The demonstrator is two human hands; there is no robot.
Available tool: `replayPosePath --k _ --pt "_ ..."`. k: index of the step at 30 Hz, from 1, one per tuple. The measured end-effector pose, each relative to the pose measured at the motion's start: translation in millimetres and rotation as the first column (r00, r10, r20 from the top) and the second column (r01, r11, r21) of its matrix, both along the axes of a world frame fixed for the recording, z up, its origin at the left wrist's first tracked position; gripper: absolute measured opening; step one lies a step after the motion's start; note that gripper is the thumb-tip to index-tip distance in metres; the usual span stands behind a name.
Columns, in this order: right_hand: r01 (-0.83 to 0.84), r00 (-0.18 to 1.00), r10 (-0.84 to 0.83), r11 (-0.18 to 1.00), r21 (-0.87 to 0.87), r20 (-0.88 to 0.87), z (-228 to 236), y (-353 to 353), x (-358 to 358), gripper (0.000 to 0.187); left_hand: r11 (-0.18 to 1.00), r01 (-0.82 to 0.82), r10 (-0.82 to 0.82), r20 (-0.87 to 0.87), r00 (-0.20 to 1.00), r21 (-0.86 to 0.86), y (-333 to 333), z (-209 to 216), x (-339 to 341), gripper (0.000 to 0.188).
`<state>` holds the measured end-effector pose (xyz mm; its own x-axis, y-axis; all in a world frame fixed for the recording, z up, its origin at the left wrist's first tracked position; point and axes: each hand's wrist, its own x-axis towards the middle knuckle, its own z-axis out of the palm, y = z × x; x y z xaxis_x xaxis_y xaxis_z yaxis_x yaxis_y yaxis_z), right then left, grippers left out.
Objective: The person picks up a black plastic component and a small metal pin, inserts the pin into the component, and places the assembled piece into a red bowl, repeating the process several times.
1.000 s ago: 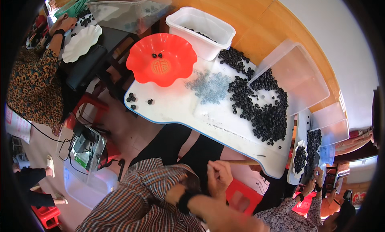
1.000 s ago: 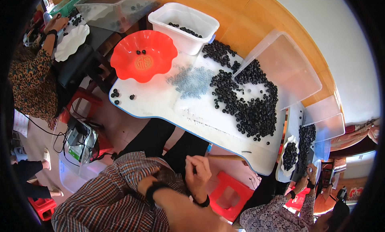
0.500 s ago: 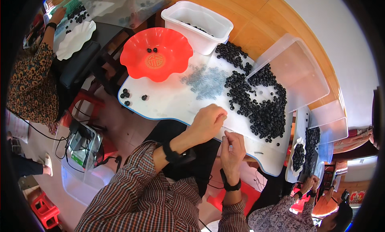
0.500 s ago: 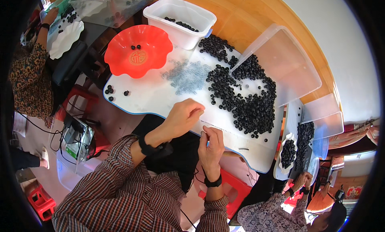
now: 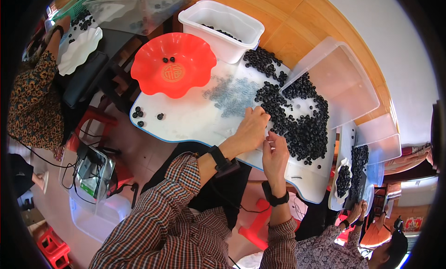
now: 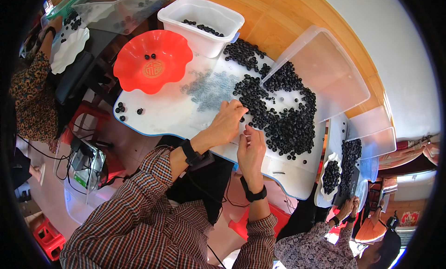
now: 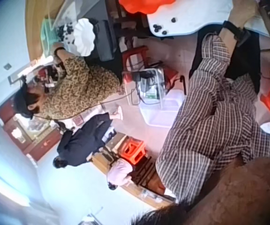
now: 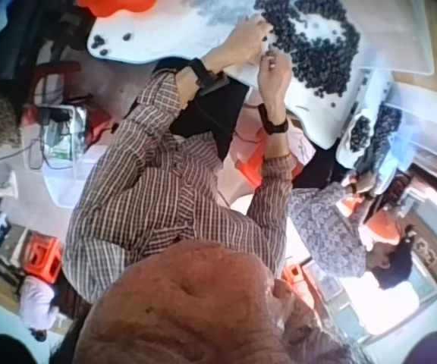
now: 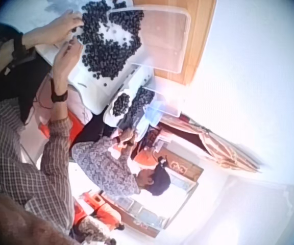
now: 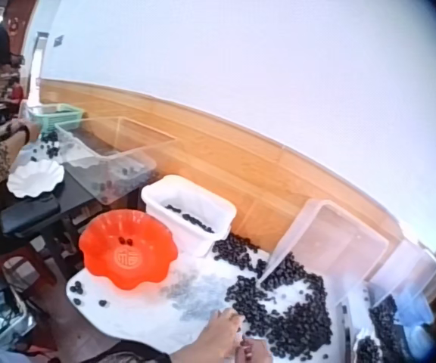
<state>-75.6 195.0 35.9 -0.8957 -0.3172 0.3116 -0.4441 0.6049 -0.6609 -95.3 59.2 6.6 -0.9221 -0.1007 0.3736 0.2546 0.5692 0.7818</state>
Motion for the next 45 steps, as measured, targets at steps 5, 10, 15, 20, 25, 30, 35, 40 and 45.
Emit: replayPosePath --k 5,10,15,20,25,30,35,40,45 --pt "0.012 0.998 -0.011 0.999 0.030 -0.061 -11 4 -22 0.025 1.000 0.001 -0.001 0.026 1.000 -0.017 -1 1 -2 0.039" --pt "-0.002 0.996 0.006 0.999 0.044 -0.089 -18 5 -24 0.024 0.997 0.078 -0.079 0.071 0.994 0.020 -8 2 4 0.030" --pt "-0.005 0.996 0.005 1.000 -0.002 -0.091 -19 6 -22 0.025 0.992 0.056 -0.065 0.077 0.995 0.113 -10 0 20 0.029" --pt "0.020 0.999 -0.020 1.000 0.005 -0.030 -12 2 -21 0.026 0.987 -0.007 -0.014 0.127 0.992 0.163 -15 8 36 0.027" --pt "0.039 0.999 -0.037 0.998 0.059 -0.029 -14 0 -26 0.026 0.985 -0.010 -0.002 0.067 0.998 0.174 -18 4 54 0.024" --pt "0.030 0.989 -0.018 0.997 0.077 -0.147 -15 -1 -26 0.018 0.960 -0.030 0.019 0.040 0.999 0.277 -18 4 69 0.018" --pt "0.003 1.000 -0.003 1.000 -0.017 -0.019 -3 -7 -5 0.014 0.916 -0.065 0.041 0.068 0.997 0.396 -27 4 83 0.017" --pt "-0.129 0.980 0.150 0.979 -0.161 0.129 7 -14 22 0.016 0.499 -0.065 -0.228 0.204 0.952 0.864 -25 2 87 0.024" --pt "-0.213 0.977 0.211 0.974 -0.078 -0.025 13 -24 31 0.016 0.409 -0.043 -0.267 0.164 0.950 0.912 -28 3 90 0.027"
